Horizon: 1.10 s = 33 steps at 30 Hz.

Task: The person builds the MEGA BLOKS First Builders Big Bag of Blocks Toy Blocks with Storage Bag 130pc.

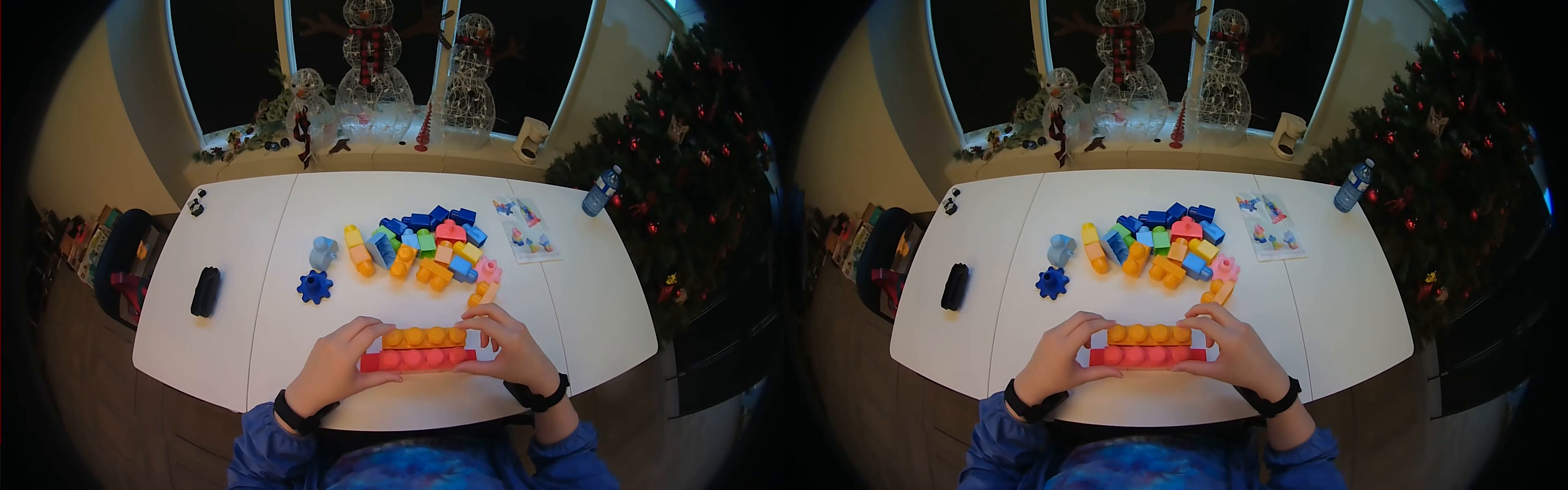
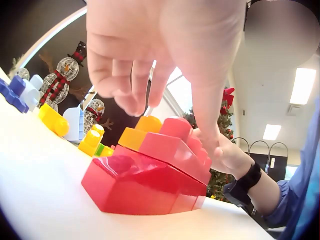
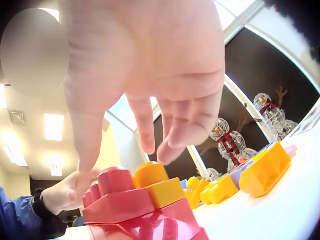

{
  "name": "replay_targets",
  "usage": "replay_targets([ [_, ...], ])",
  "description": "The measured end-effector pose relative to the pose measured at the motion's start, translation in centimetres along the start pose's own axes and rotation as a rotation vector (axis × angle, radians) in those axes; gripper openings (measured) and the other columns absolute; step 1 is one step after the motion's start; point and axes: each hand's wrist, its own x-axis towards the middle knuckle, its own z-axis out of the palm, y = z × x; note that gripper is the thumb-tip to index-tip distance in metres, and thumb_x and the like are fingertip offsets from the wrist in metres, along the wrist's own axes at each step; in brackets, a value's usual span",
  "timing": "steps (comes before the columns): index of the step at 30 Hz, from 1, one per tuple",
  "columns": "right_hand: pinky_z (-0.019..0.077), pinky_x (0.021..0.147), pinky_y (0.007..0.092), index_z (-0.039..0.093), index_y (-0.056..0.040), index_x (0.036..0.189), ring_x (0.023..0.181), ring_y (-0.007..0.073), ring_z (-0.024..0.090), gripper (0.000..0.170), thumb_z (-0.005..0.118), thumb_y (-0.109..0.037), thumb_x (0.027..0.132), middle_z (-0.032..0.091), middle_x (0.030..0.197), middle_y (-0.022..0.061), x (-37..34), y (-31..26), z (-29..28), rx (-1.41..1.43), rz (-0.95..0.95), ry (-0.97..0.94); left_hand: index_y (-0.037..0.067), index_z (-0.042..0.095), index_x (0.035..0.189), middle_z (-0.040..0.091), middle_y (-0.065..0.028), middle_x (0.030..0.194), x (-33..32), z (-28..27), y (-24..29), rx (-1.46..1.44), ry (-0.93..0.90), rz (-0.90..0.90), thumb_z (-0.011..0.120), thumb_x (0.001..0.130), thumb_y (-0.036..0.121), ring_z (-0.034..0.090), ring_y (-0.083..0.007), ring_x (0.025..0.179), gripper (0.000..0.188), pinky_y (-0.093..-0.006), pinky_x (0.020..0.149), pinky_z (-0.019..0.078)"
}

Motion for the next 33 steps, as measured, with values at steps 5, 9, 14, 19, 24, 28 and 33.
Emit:
replay_targets([
  [5, 0.0555, 0.067, 0.0277, 0.069, -0.0089, 0.126, 0.078, 0.0173, 0.066, 0.060, 0.093, -0.026, 0.074, 0.069, 0.121, 0.0077, 0.3, 0.4, -0.3, -0.084, 0.054, -0.120, 0.006, 0.066, 0.127, 0.070, -0.0102, 0.113, 0.2, 0.5, -2.0, 0.029, -0.056, 0.024, 0.091, 0.074, 0.035, 0.066, -0.0290, 0.091, 0.066, -0.0350, 0.077, 0.0566],
  [9, 0.0569, 0.073, 0.0301, 0.069, -0.0072, 0.126, 0.081, 0.0206, 0.069, 0.060, 0.091, -0.028, 0.075, 0.071, 0.115, 0.0103, 0.7, 1.0, -0.3, -0.122, 0.001, -0.138, 0.007, 0.067, 0.125, 0.070, -0.0101, 0.109, 0.6, 0.5, -2.5, 0.041, -0.043, 0.026, 0.092, 0.072, 0.035, 0.066, -0.0287, 0.089, 0.066, -0.0352, 0.077, 0.0564],
  [14, 0.0574, 0.075, 0.0310, 0.069, -0.0048, 0.125, 0.082, 0.0228, 0.070, 0.058, 0.091, -0.028, 0.076, 0.071, 0.113, 0.0115, 1.6, 0.5, -0.8, -0.165, -0.006, -0.181, 0.006, 0.068, 0.119, 0.069, -0.0098, 0.102, 1.6, -0.2, -1.9, 0.061, -0.091, -0.044, 0.094, 0.068, 0.037, 0.066, -0.0284, 0.089, 0.066, -0.0358, 0.076, 0.0558],
  [19, 0.0582, 0.078, 0.0313, 0.068, -0.0041, 0.124, 0.085, 0.0228, 0.071, 0.056, 0.089, -0.022, 0.076, 0.070, 0.113, 0.0113, 1.6, 0.3, -0.6, -0.132, 0.011, -0.184, 0.007, 0.066, 0.114, 0.067, -0.0094, 0.100, 1.7, -0.1, -2.1, 0.075, -0.086, -0.016, 0.094, 0.067, 0.035, 0.066, -0.0293, 0.090, 0.061, -0.0369, 0.075, 0.0556],
  [24, 0.0587, 0.079, 0.0315, 0.067, -0.0044, 0.125, 0.087, 0.0227, 0.071, 0.057, 0.089, -0.017, 0.074, 0.069, 0.115, 0.0110, 1.8, 0.4, -0.3, -0.159, 0.007, -0.190, 0.007, 0.064, 0.114, 0.066, -0.0091, 0.101, 1.9, 0.1, -2.1, 0.085, -0.089, -0.011, 0.093, 0.069, 0.033, 0.066, -0.0300, 0.091, 0.060, -0.0373, 0.076, 0.0556],
  [28, 0.0587, 0.078, 0.0310, 0.067, -0.0041, 0.123, 0.086, 0.0224, 0.071, 0.056, 0.089, -0.017, 0.074, 0.068, 0.113, 0.0108, 2.0, 0.2, -0.4, -0.161, 0.010, -0.185, 0.007, 0.064, 0.114, 0.066, -0.0090, 0.102, 2.0, 0.0, -2.0, 0.061, -0.112, -0.047, 0.094, 0.068, 0.033, 0.066, -0.0297, 0.091, 0.060, -0.0369, 0.076, 0.0557],
  [33, 0.0586, 0.078, 0.0306, 0.067, -0.0041, 0.122, 0.086, 0.0214, 0.071, 0.054, 0.089, -0.018, 0.075, 0.067, 0.111, 0.0101, 2.0, 0.2, -0.3, -0.153, 0.026, -0.183, 0.008, 0.064, 0.115, 0.067, -0.0090, 0.105, 2.7, -0.6, -2.7, 0.010, -0.163, -0.046, 0.093, 0.070, 0.032, 0.066, -0.0298, 0.091, 0.059, -0.0362, 0.076, 0.0557],
])
